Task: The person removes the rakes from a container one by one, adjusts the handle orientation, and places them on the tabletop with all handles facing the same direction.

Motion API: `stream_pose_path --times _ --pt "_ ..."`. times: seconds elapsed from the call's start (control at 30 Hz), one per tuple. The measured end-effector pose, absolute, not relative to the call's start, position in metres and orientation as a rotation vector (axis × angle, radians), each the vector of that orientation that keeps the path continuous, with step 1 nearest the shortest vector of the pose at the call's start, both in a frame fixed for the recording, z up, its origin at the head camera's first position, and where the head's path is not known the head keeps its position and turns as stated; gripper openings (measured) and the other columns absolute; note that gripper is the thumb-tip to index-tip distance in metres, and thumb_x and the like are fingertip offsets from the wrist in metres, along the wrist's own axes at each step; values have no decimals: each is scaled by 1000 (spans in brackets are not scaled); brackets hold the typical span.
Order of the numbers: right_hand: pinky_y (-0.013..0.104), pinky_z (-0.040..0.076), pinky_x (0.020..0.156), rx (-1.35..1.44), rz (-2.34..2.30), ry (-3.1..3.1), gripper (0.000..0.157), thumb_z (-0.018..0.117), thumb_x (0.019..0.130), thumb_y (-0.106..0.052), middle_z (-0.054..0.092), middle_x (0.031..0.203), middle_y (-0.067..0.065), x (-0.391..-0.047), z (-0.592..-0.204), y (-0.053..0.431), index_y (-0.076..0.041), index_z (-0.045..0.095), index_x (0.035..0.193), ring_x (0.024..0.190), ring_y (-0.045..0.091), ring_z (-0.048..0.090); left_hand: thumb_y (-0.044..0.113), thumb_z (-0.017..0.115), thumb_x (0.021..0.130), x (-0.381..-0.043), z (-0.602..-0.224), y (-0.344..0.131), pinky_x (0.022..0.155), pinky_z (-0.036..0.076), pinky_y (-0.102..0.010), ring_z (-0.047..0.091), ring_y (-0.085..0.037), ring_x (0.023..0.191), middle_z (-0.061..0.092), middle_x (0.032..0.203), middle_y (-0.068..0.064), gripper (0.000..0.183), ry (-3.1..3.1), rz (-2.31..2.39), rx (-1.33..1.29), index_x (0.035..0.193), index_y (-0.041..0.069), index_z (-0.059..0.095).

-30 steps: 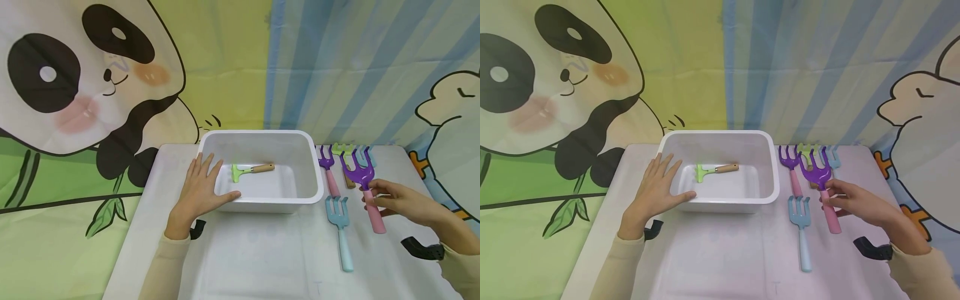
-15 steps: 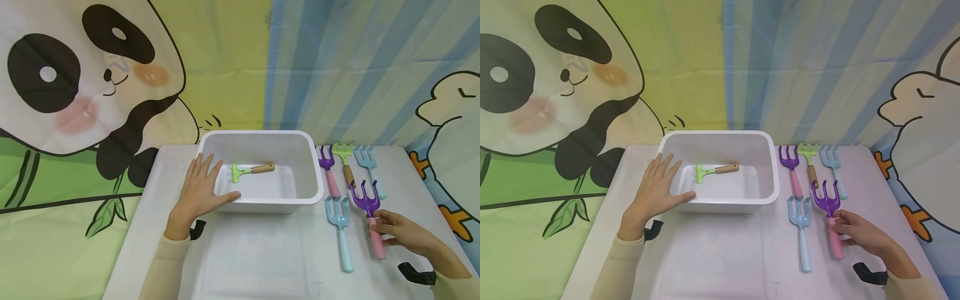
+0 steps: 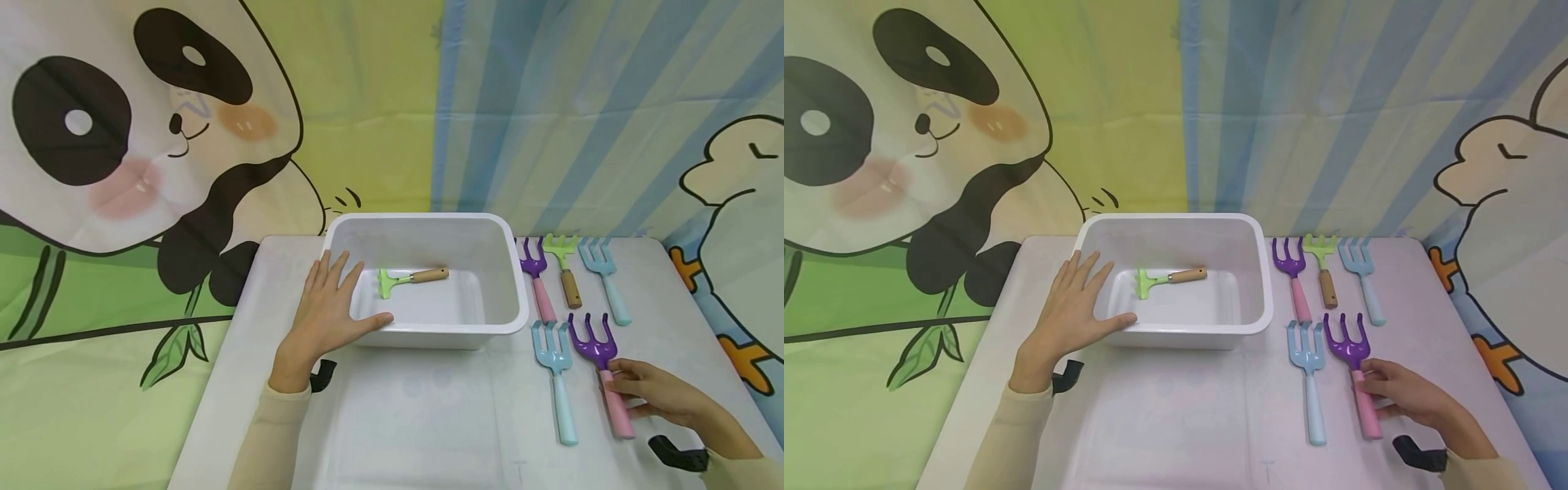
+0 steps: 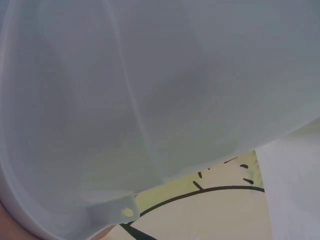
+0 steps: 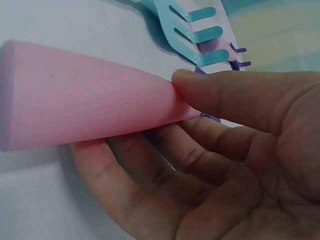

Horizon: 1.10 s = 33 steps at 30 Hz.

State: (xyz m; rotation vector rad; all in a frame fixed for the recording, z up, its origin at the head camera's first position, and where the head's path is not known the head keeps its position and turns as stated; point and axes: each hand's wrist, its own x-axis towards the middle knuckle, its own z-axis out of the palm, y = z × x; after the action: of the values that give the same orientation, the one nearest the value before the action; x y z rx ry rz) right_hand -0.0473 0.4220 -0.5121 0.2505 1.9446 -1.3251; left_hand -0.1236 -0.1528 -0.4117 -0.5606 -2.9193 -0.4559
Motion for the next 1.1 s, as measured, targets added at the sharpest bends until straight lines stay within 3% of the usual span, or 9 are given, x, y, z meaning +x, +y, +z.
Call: stream_pose_path --times 0.3,0.87,1.1 --pt "50 57 82 235 -1330 1915 67 56 103 -17 54 119 21 -50 -508 415 22 16 141 99 29 57 90 47 76 -123 -411 -153 120 -2 -48 3 -39 151 26 161 -16 110 -2922 -457 -560 152 9 43" --pt "47 58 77 239 -1171 2076 56 61 100 -15 53 107 16 -56 -505 396 20 32 132 91 26 57 89 48 76 -122 -411 -153 120 -2 -48 2 -38 151 25 161 -16 111 -2935 -465 -559 152 9 42" --pt "45 59 77 258 -1125 2126 54 67 97 -17 60 100 12 -57 -502 394 18 41 129 87 24 60 90 45 76 -123 -411 -152 120 -2 -48 2 -39 151 25 162 -15 111 -2938 -449 -559 153 10 42"
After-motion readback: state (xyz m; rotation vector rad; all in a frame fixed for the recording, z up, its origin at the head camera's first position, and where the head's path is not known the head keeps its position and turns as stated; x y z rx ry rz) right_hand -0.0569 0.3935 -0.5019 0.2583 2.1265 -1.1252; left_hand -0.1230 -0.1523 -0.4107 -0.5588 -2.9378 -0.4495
